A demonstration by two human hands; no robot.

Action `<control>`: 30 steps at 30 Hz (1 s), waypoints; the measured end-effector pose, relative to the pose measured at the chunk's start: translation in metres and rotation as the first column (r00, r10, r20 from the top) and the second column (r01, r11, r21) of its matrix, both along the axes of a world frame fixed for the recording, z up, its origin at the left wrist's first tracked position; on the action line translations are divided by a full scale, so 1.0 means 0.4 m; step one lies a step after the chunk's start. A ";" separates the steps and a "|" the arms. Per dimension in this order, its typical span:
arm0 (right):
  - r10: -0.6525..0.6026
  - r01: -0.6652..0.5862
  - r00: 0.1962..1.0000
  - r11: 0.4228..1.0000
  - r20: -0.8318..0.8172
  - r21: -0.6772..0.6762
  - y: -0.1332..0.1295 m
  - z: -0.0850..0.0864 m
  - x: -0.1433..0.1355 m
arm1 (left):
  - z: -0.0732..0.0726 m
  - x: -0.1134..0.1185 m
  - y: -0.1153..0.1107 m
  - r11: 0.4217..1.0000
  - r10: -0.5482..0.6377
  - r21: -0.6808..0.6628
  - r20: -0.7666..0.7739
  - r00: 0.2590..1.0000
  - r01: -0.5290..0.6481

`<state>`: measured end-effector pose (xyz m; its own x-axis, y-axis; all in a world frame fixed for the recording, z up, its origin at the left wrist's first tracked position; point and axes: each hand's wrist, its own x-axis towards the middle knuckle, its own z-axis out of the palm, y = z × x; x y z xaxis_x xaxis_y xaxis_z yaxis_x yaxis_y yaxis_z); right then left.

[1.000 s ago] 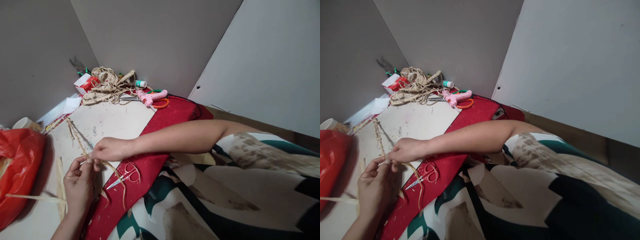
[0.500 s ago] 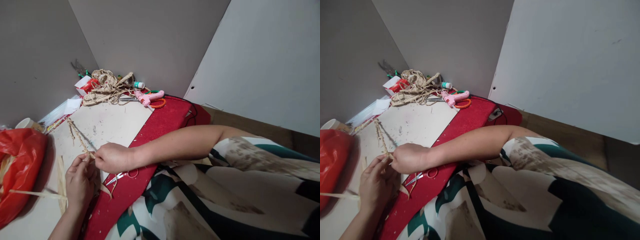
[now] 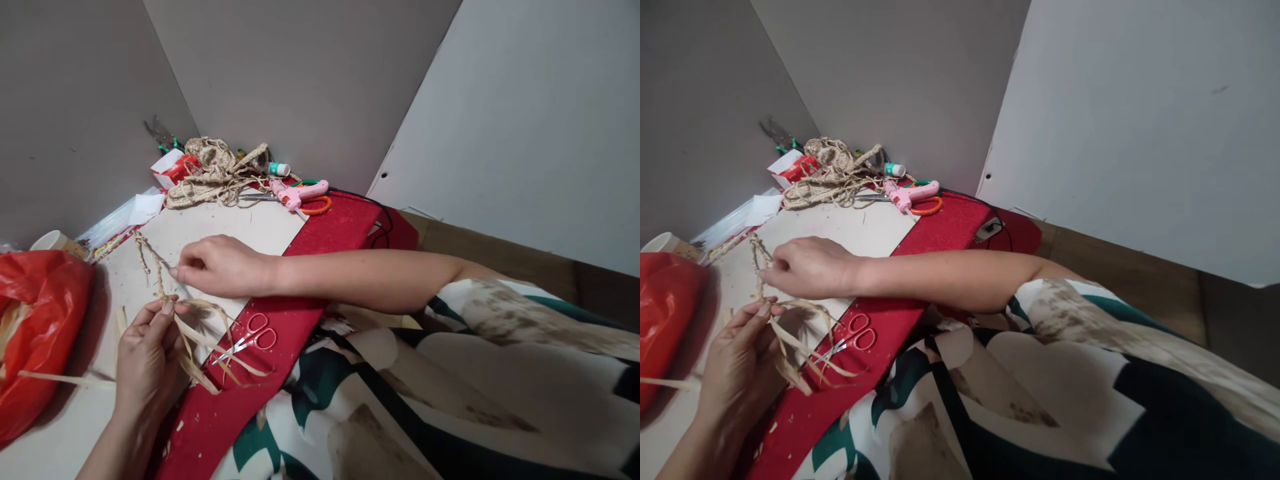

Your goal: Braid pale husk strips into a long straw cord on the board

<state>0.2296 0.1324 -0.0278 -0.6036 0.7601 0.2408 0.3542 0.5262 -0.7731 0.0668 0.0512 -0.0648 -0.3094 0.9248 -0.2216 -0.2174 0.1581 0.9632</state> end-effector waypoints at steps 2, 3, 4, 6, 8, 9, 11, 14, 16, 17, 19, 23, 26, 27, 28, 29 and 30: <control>0.095 -0.104 0.994 0.984 -0.062 -0.147 0.015 -0.021 -0.016 | 0.000 -0.007 0.001 1.000 -0.029 -0.004 0.011 1.000 0.029; 0.194 -0.212 0.977 0.941 -0.092 -0.265 0.019 -0.036 -0.028 | -0.002 -0.010 0.002 0.999 -0.038 -0.005 0.019 0.999 0.038; 0.280 -0.316 0.948 0.867 -0.148 -0.384 0.020 -0.051 -0.041 | -0.004 -0.013 0.003 0.999 -0.046 -0.008 0.026 0.999 0.047; 0.332 -0.423 0.906 0.701 -0.263 -0.574 0.022 -0.076 -0.063 | -0.008 -0.017 0.003 0.998 -0.056 -0.013 0.026 0.998 0.056; 0.347 -0.434 0.898 0.600 -0.270 -0.672 0.026 -0.087 -0.074 | -0.008 -0.016 0.002 0.998 -0.061 -0.015 0.022 0.998 0.061; 0.366 -0.426 0.899 0.595 -0.241 -0.682 0.030 -0.088 -0.076 | -0.006 -0.014 0.002 0.998 -0.065 -0.019 0.020 0.998 0.065; 0.423 -0.428 0.889 0.634 -0.175 -0.644 0.044 -0.086 -0.073 | -0.001 -0.009 0.000 0.997 -0.072 -0.029 0.008 0.997 0.072; 0.508 -0.480 0.849 0.622 -0.147 -0.619 0.067 -0.088 -0.065 | 0.003 -0.006 -0.002 0.995 -0.088 -0.062 -0.055 0.995 0.084; 0.518 -0.481 0.838 0.550 -0.173 -0.682 0.074 -0.095 -0.063 | 0.000 -0.008 -0.002 0.994 -0.094 -0.069 -0.090 0.991 0.088; 0.504 -0.469 0.842 0.502 -0.195 -0.727 0.076 -0.099 -0.062 | -0.002 -0.010 -0.002 0.995 -0.089 -0.062 -0.103 0.991 0.083; 0.454 -0.439 0.856 0.385 -0.247 -0.812 0.073 -0.105 -0.064 | -0.005 -0.014 -0.001 0.998 -0.059 -0.027 -0.154 0.986 0.056; 0.347 -0.433 0.873 0.229 -0.342 -0.872 0.056 -0.106 -0.066 | 0.003 -0.021 -0.001 0.999 -0.027 -0.035 -0.281 0.959 0.018; 0.282 -0.435 0.886 0.236 -0.367 -0.869 0.040 -0.108 -0.066 | 0.015 -0.030 -0.001 0.993 -0.049 -0.118 -0.297 0.954 0.014; 0.259 -0.435 0.891 0.250 -0.373 -0.865 0.035 -0.111 -0.066 | 0.018 -0.034 0.000 0.990 -0.058 -0.139 -0.301 0.952 0.017; 0.237 -0.435 0.895 0.270 -0.379 -0.859 0.030 -0.114 -0.067 | 0.020 -0.040 0.001 0.988 -0.067 -0.151 -0.303 0.951 0.022; 0.220 -0.430 0.900 0.301 -0.376 -0.851 0.025 -0.118 -0.068 | 0.020 -0.045 0.002 0.986 -0.079 -0.162 -0.304 0.949 0.030; 0.205 -0.412 0.910 0.344 -0.361 -0.844 0.020 -0.121 -0.070 | 0.020 -0.051 0.004 0.984 -0.097 -0.174 -0.313 0.945 0.043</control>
<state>0.2016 0.1403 -0.0762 -0.8744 0.3580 -0.3276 0.1431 -0.4547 -0.8791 0.0464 0.0527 -0.0569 -0.3247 0.9061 -0.2711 0.1145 0.3221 0.9397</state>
